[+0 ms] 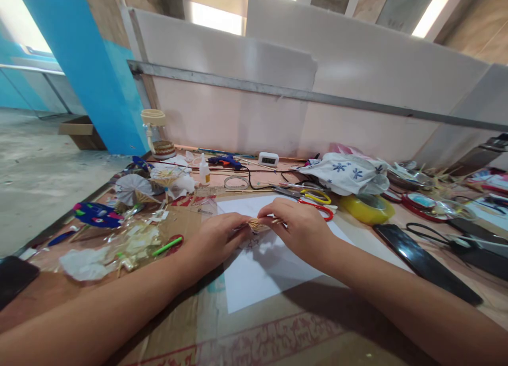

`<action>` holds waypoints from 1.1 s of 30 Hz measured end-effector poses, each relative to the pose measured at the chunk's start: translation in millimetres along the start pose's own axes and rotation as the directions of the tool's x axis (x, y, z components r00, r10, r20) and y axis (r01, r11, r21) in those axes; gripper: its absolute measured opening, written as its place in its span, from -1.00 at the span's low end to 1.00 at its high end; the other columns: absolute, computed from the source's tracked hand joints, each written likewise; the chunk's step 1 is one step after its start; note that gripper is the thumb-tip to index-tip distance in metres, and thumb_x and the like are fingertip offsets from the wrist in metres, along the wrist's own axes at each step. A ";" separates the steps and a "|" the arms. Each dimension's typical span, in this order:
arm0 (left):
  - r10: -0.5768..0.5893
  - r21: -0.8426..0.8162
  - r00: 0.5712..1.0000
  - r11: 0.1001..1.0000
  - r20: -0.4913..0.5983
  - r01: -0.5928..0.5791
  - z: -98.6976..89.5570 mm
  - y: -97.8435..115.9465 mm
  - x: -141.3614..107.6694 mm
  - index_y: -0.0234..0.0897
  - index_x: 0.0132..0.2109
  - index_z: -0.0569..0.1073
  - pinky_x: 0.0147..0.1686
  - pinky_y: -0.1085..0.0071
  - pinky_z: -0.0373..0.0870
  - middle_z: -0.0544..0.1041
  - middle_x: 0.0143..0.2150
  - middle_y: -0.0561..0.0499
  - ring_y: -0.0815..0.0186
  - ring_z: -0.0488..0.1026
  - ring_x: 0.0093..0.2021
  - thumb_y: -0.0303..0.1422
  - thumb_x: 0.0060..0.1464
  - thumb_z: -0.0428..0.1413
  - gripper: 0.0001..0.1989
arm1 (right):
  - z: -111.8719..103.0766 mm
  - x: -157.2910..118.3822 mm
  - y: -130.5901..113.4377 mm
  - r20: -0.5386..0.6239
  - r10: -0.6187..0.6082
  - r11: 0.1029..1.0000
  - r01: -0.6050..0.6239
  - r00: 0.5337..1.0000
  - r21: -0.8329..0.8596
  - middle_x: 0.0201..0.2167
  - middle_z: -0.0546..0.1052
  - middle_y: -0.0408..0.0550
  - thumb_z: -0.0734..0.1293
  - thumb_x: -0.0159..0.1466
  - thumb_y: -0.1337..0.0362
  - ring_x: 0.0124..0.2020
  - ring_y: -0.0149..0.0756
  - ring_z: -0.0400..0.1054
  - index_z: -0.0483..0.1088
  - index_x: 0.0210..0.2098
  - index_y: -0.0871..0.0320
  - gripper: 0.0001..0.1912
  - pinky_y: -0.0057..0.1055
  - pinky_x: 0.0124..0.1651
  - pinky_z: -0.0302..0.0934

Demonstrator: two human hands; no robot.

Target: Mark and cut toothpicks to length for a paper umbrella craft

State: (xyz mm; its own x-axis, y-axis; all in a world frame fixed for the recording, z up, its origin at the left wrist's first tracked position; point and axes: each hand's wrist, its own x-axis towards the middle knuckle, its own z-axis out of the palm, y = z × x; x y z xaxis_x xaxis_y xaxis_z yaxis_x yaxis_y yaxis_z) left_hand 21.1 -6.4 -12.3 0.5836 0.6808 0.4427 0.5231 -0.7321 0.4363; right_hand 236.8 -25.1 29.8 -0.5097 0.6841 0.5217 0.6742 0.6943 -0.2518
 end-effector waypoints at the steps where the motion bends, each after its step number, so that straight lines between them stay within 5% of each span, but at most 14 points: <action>1: -0.007 -0.003 1.000 1.000 -0.001 0.007 0.0 -0.4 -0.2 -0.24 -0.13 0.52 -0.22 0.42 0.39 0.63 -0.19 0.00 0.29 0.55 -0.22 -0.36 0.27 0.02 -0.82 | -1.3 1.7 -0.2 -0.040 0.020 0.998 -0.017 0.999 0.066 -0.33 0.55 -0.12 0.30 0.36 0.37 -0.33 -0.34 0.40 0.45 -0.25 0.13 -0.92 -0.45 -0.31 0.12; 8: -0.050 0.016 0.999 0.999 -0.002 0.050 0.1 0.6 0.4 -0.27 -0.20 0.52 -0.26 0.40 0.38 0.63 -0.24 -0.03 0.25 0.54 -0.26 -0.35 0.25 0.01 -0.80 | -7.3 8.5 1.4 -0.175 0.256 0.867 -0.145 0.951 0.478 -0.41 0.44 -0.14 0.19 0.44 0.15 -0.50 -0.40 0.18 0.27 -0.29 0.11 -0.79 -0.44 -0.42 0.05; 11: -0.051 0.022 0.999 0.998 0.005 0.051 -1.0 1.2 1.7 -0.28 -0.21 0.53 -0.31 0.41 0.38 0.62 -0.31 -0.01 0.26 0.54 -0.32 -0.36 0.24 -0.01 -0.78 | -4.8 11.6 2.0 0.017 0.391 0.560 -0.252 0.920 0.789 -0.49 0.45 -0.21 0.15 0.43 -0.02 -0.66 -0.47 -0.03 0.15 -0.28 0.06 -0.70 -0.48 -0.58 -0.11; 14: -0.053 0.029 0.999 0.998 0.000 0.053 -1.2 -0.4 2.5 -0.30 -0.18 0.54 -0.30 0.38 0.39 0.63 -0.28 -0.05 0.23 0.55 -0.31 -0.34 0.23 -0.01 -0.77 | -4.6 16.5 1.6 0.253 0.440 0.202 -0.370 0.862 0.907 -0.65 0.30 -0.33 0.24 0.37 -0.02 -0.69 -0.50 -0.15 0.11 -0.35 0.05 -0.67 -0.53 -0.63 -0.24; 18: -0.057 0.033 0.998 0.998 -0.006 0.057 -0.3 -2.6 3.3 -0.30 -0.17 0.55 -0.28 0.37 0.41 0.65 -0.24 -0.08 0.21 0.57 -0.29 -0.33 0.23 -0.01 -0.75 | -8.8 19.6 0.5 0.413 0.410 -0.028 -0.441 0.813 0.897 -0.67 0.16 -0.37 0.36 0.30 0.06 -0.65 -0.53 -0.25 0.13 -0.40 0.09 -0.64 -0.57 -0.62 -0.31; 25: -0.063 0.025 0.998 0.998 0.009 0.062 -1.6 -1.7 4.1 -0.29 -0.22 0.54 -0.33 0.41 0.38 0.64 -0.30 -0.05 0.26 0.55 -0.34 -0.35 0.22 -0.03 -0.75 | -15.4 14.4 -4.7 0.477 0.363 -0.098 -0.476 0.801 0.874 -0.62 0.14 -0.34 0.38 0.29 0.03 -0.62 -0.54 -0.19 0.36 -0.15 0.16 -0.67 -0.59 -0.59 -0.25; 33: -0.057 0.001 0.998 0.998 0.015 0.057 -0.2 -2.4 3.4 -0.29 -0.16 0.55 -0.30 0.41 0.39 0.64 -0.27 -0.05 0.27 0.55 -0.31 -0.34 0.23 -0.03 -0.74 | -16.2 13.3 -10.8 0.551 0.315 -0.178 -0.522 0.773 0.834 -0.55 0.27 -0.29 0.41 0.27 0.23 -0.59 -0.52 -0.06 0.32 -0.02 0.13 -0.67 -0.56 -0.52 -0.11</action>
State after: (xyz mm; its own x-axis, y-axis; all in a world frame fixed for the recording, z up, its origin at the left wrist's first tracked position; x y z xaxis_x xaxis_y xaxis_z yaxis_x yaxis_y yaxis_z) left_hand 21.8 -2.3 -11.7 0.5617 0.7212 0.4054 0.5562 -0.6920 0.4602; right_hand 231.5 -27.1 52.7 -0.4763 0.8704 -0.1250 -0.2998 -0.2944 -0.9074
